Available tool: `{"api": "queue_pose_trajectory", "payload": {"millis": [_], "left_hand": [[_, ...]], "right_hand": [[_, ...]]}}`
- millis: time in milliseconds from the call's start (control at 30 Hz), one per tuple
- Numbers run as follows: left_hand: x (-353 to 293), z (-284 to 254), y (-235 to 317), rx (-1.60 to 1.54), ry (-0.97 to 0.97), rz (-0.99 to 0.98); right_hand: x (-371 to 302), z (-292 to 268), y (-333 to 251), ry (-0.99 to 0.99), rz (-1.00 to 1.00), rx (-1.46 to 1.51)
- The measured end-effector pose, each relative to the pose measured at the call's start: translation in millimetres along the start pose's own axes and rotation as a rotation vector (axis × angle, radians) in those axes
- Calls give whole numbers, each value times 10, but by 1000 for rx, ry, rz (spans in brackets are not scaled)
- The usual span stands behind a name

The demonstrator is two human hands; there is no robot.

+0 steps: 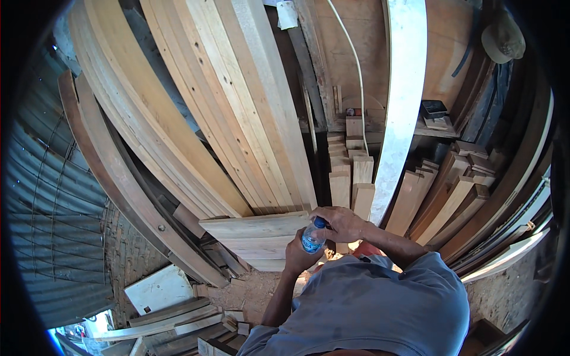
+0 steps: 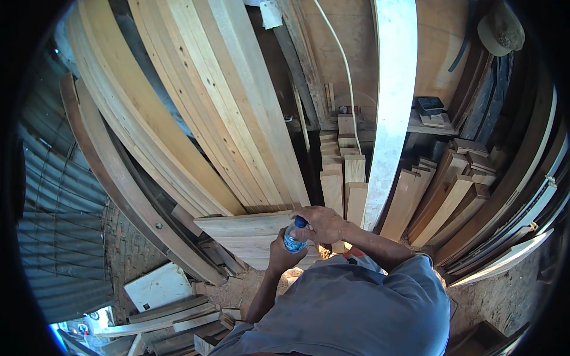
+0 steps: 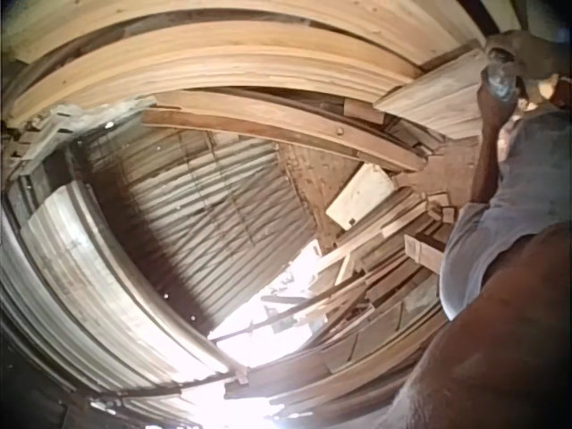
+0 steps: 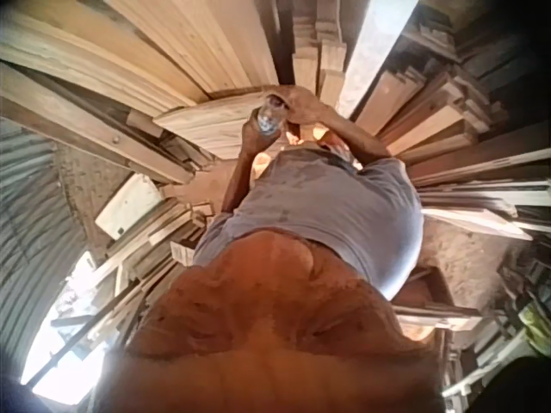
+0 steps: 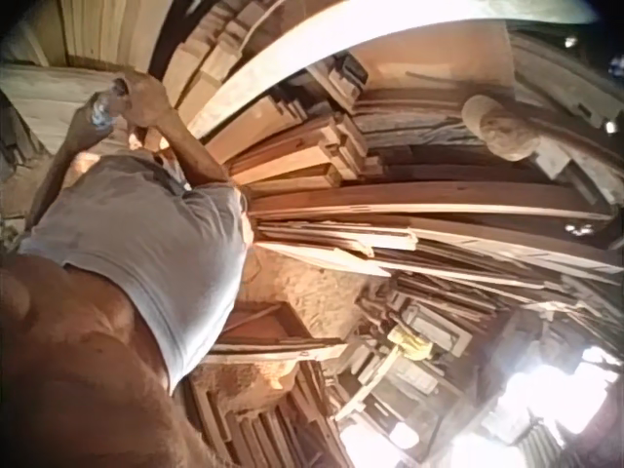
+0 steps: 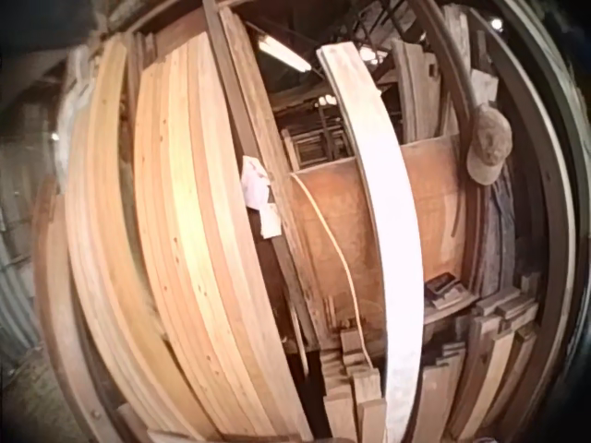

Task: The person sands the edge and face of a wooden board using a hand-held sanding block, then walks through the wood shop, retrieves a water bottle from a shelf, and drinks.

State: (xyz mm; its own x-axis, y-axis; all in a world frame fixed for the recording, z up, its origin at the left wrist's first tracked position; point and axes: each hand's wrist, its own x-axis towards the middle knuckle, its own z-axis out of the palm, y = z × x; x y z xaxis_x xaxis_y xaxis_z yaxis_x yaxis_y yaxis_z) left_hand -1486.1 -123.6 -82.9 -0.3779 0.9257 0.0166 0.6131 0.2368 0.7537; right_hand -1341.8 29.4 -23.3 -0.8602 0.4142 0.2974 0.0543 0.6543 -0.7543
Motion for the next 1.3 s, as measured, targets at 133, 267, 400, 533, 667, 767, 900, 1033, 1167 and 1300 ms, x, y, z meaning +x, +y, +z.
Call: {"api": "queue_pose_trajectory", "payload": {"millis": [133,267,400,533,667,767,900,1033,1167,1300], "left_hand": [[422,133,245,-132,-154,-7],[1042,-117,415,123,-6,324],[1864,-799,981,356,467,304],[2599,-1063,1170,418,653,260],[3136,-813,962,520,847,214],[3289,-672,742,544,941,383],[3285,-663,734,538,921,319],[3307,-671,667,493,911,317],[3303,-613,534,426,877,261],[3006,-543,252,589,832,144]], "right_hand": [[112,-399,188,28,116,161],[268,-760,486,66,162,49],[511,-1028,902,132,199,-68],[972,-1203,1275,155,251,-111],[1595,-1212,1597,150,264,-38],[2053,-1187,1948,156,259,-20],[2773,-1026,2320,147,279,-76],[3587,-826,2553,95,247,-93],[4449,-640,2875,21,273,-164],[5202,-448,3021,-191,358,-190]]}}
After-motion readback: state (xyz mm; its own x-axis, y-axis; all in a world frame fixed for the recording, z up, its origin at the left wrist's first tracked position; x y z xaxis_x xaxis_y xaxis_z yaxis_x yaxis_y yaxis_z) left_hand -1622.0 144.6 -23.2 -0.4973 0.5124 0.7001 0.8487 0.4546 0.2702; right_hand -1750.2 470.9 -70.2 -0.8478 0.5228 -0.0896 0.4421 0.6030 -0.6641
